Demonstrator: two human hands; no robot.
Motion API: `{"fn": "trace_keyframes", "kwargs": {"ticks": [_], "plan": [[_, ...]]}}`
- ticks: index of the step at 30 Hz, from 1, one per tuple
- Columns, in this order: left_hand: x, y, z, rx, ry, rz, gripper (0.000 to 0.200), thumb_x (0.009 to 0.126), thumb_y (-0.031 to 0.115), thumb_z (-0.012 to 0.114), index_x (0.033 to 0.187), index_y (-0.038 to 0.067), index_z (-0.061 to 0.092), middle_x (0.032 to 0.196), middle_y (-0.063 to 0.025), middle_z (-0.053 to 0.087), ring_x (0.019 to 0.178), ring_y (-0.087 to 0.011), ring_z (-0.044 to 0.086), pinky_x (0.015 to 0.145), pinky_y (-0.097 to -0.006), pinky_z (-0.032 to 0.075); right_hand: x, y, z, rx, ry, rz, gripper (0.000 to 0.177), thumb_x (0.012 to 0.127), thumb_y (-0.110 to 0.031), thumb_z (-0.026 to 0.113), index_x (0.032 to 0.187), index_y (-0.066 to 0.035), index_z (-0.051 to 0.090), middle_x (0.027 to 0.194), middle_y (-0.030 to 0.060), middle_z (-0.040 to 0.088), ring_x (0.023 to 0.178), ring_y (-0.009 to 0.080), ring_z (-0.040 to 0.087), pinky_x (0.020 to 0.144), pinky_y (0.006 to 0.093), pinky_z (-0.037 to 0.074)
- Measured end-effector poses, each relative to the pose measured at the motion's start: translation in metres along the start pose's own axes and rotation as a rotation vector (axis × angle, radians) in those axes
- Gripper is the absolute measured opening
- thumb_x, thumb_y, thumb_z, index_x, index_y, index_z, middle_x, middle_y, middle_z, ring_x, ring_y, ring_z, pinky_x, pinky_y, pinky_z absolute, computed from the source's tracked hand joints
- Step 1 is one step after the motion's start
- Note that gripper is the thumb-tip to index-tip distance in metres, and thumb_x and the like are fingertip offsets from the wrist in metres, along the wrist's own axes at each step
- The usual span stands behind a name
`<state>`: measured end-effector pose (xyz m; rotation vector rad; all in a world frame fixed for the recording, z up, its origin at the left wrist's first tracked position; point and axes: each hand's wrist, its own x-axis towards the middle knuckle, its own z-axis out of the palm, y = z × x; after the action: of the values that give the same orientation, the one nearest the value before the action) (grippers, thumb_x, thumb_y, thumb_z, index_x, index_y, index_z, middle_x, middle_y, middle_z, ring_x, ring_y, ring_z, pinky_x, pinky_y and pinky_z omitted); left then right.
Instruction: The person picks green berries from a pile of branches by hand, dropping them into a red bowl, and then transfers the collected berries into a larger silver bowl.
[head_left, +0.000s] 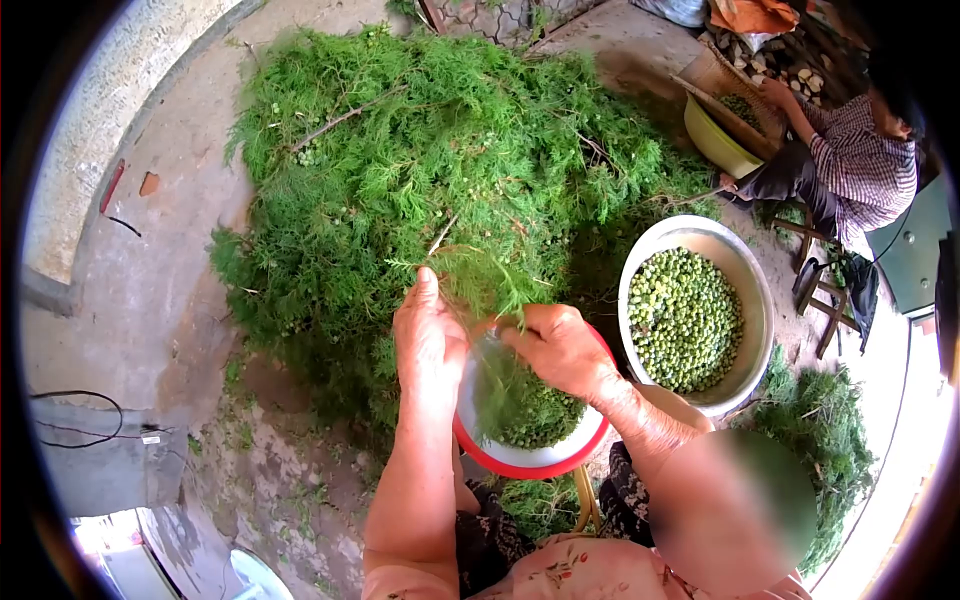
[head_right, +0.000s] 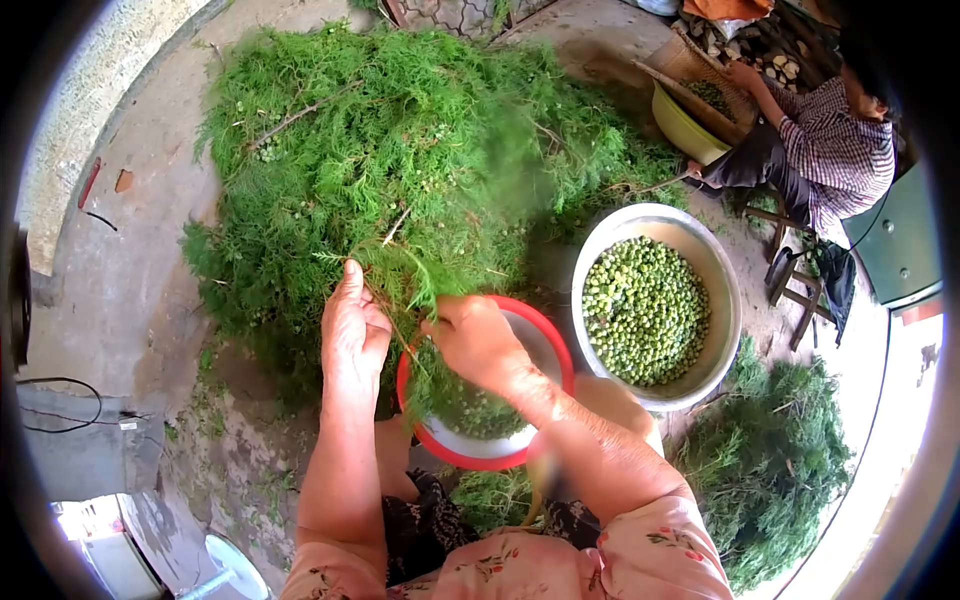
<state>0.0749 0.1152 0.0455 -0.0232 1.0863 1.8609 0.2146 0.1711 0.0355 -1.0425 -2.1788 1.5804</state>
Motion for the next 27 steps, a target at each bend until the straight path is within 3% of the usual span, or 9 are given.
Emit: {"fn": "trace_keyframes", "kwargs": {"ticks": [4, 5, 6, 9, 12, 17, 20, 26, 27], "plan": [[-0.003, 0.002, -0.005, 0.173, -0.031, -0.002, 0.025, 0.084, 0.034, 0.063, 0.087, 0.01, 0.057, 0.068, 0.0054, 0.048, 0.057, -0.0055, 0.041, 0.054, -0.0212, 0.035, 0.011, 0.012, 0.002, 0.37, 0.062, 0.035, 0.023, 0.083, -0.016, 0.058, 0.093, 0.004, 0.06, 0.076, 0.0184, 0.063, 0.066, 0.0211, 0.059, 0.067, 0.0339, 0.046], [-0.006, 0.0, 0.0, 0.257, -0.032, 0.023, 0.024, 0.083, 0.034, 0.064, 0.084, 0.011, 0.057, 0.066, 0.0069, 0.045, 0.055, -0.0042, 0.037, 0.052, -0.0203, 0.032, 0.011, 0.015, 0.001, 0.435, 0.053, 0.114, 0.024, 0.085, -0.017, 0.056, 0.097, 0.004, 0.06, 0.079, 0.0127, 0.064, 0.07, 0.0145, 0.058, 0.068, 0.0316, 0.045], [-0.007, -0.002, 0.003, 0.341, -0.033, 0.046, 0.024, 0.082, 0.034, 0.066, 0.081, 0.012, 0.057, 0.064, 0.0084, 0.042, 0.052, -0.003, 0.033, 0.05, -0.0194, 0.028, 0.011, 0.01, 0.0, 0.477, 0.046, 0.149, 0.024, 0.086, -0.017, 0.056, 0.098, 0.003, 0.06, 0.079, 0.012, 0.065, 0.07, 0.0149, 0.058, 0.069, 0.0311, 0.046], [-0.006, -0.007, 0.005, 0.386, -0.029, 0.077, 0.019, 0.082, 0.024, 0.068, 0.088, 0.008, 0.06, 0.074, 0.0037, 0.056, 0.063, -0.0067, 0.048, 0.058, -0.0219, 0.039, 0.008, -0.003, -0.008, 0.68, -0.03, 0.306, 0.025, 0.088, -0.02, 0.054, 0.1, 0.0, 0.062, 0.082, 0.0099, 0.064, 0.075, 0.0157, 0.058, 0.073, 0.0288, 0.046], [-0.006, -0.003, -0.002, 0.287, -0.085, 0.114, 0.015, 0.081, 0.012, 0.067, 0.092, 0.002, 0.062, 0.085, -0.0015, 0.062, 0.073, -0.0108, 0.055, 0.069, -0.025, 0.044, 0.01, 0.006, -0.007, 0.762, -0.132, 0.236, 0.028, 0.089, -0.025, 0.054, 0.099, 0.0, 0.062, 0.086, 0.0099, 0.063, 0.081, 0.0141, 0.056, 0.076, 0.0274, 0.044], [-0.007, 0.001, 0.0, 0.315, -0.106, 0.169, 0.018, 0.083, 0.018, 0.065, 0.089, 0.002, 0.061, 0.079, -0.0012, 0.06, 0.068, -0.0113, 0.056, 0.06, -0.025, 0.045, 0.011, 0.006, 0.003, 0.851, -0.235, 0.304, 0.039, 0.085, -0.028, 0.062, 0.111, 0.001, 0.057, 0.102, 0.0104, 0.061, 0.105, 0.0171, 0.05, 0.096, 0.0328, 0.034], [-0.004, 0.0, -0.004, 0.321, -0.066, 0.131, 0.025, 0.085, 0.026, 0.063, 0.09, 0.002, 0.059, 0.079, -0.0022, 0.059, 0.065, -0.0123, 0.056, 0.053, -0.0255, 0.042, 0.009, 0.005, 0.008, 0.841, -0.237, 0.296, 0.04, 0.086, -0.028, 0.06, 0.112, 0.002, 0.055, 0.107, 0.0125, 0.06, 0.107, 0.0178, 0.05, 0.096, 0.0316, 0.033], [0.008, 0.002, -0.014, 0.284, 0.177, 0.196, 0.026, 0.089, 0.025, 0.058, 0.092, 0.0, 0.056, 0.08, -0.0042, 0.056, 0.057, -0.0129, 0.054, 0.04, -0.0243, 0.037, -0.002, 0.002, 0.019, 0.78, -0.299, 0.298, 0.043, 0.09, -0.027, 0.053, 0.115, 0.008, 0.05, 0.113, 0.017, 0.057, 0.109, 0.019, 0.048, 0.097, 0.0308, 0.032], [0.014, 0.006, -0.022, 0.26, 0.215, 0.207, 0.025, 0.089, 0.025, 0.057, 0.092, 0.0, 0.056, 0.08, -0.0041, 0.056, 0.057, -0.0126, 0.053, 0.04, -0.0235, 0.036, -0.007, -0.001, 0.018, 0.815, -0.343, 0.256, 0.042, 0.09, -0.026, 0.052, 0.116, 0.008, 0.049, 0.111, 0.019, 0.056, 0.094, 0.0191, 0.056, 0.084, 0.0309, 0.044]]}}
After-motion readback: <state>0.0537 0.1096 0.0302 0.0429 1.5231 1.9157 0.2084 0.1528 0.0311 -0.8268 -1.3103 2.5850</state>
